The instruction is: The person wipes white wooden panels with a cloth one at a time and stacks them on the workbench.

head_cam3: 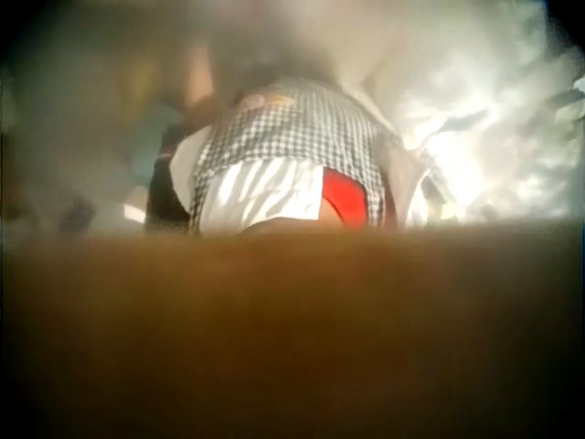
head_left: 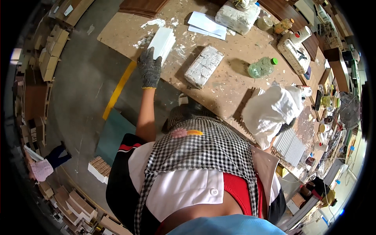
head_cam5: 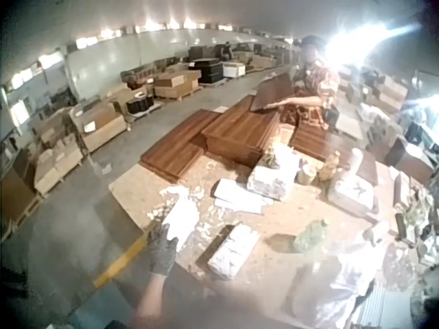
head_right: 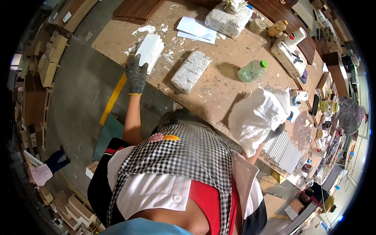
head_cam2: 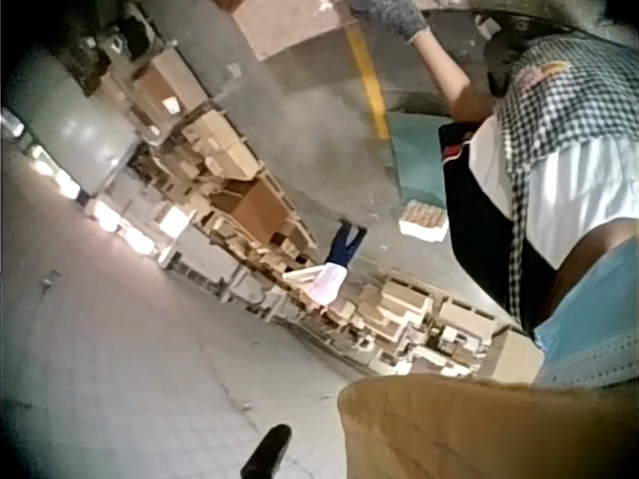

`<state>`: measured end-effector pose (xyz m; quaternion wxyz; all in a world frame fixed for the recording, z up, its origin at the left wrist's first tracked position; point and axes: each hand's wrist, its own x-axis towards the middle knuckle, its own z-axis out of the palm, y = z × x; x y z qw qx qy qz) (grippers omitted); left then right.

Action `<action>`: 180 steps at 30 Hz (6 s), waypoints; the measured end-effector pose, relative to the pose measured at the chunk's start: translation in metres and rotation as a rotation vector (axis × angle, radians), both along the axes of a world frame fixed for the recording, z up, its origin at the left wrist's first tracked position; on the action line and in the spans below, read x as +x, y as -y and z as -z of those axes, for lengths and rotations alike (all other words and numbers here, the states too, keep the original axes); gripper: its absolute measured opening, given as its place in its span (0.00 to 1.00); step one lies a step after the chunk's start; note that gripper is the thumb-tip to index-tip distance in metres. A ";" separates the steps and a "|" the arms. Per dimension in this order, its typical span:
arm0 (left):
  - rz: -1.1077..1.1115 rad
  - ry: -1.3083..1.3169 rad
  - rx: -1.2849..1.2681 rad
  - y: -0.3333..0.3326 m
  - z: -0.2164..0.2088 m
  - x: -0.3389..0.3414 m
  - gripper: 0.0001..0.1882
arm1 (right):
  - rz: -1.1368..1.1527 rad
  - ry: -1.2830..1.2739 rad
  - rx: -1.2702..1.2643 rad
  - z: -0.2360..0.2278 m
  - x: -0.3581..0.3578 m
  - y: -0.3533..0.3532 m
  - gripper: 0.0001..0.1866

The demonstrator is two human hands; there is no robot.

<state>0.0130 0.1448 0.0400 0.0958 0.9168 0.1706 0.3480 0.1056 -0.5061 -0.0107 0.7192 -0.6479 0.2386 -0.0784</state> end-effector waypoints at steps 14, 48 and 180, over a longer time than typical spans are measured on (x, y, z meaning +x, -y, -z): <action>0.787 -0.167 -0.423 0.211 0.029 0.042 0.30 | 0.100 -0.049 -0.129 -0.018 -0.060 0.028 0.21; 0.547 -0.115 -2.415 0.166 -0.026 0.007 0.23 | -0.285 0.067 0.148 -0.092 0.011 -0.128 0.19; 0.567 -0.508 -0.710 0.186 0.003 0.012 0.29 | -0.437 0.289 0.390 -0.118 -0.071 -0.088 0.23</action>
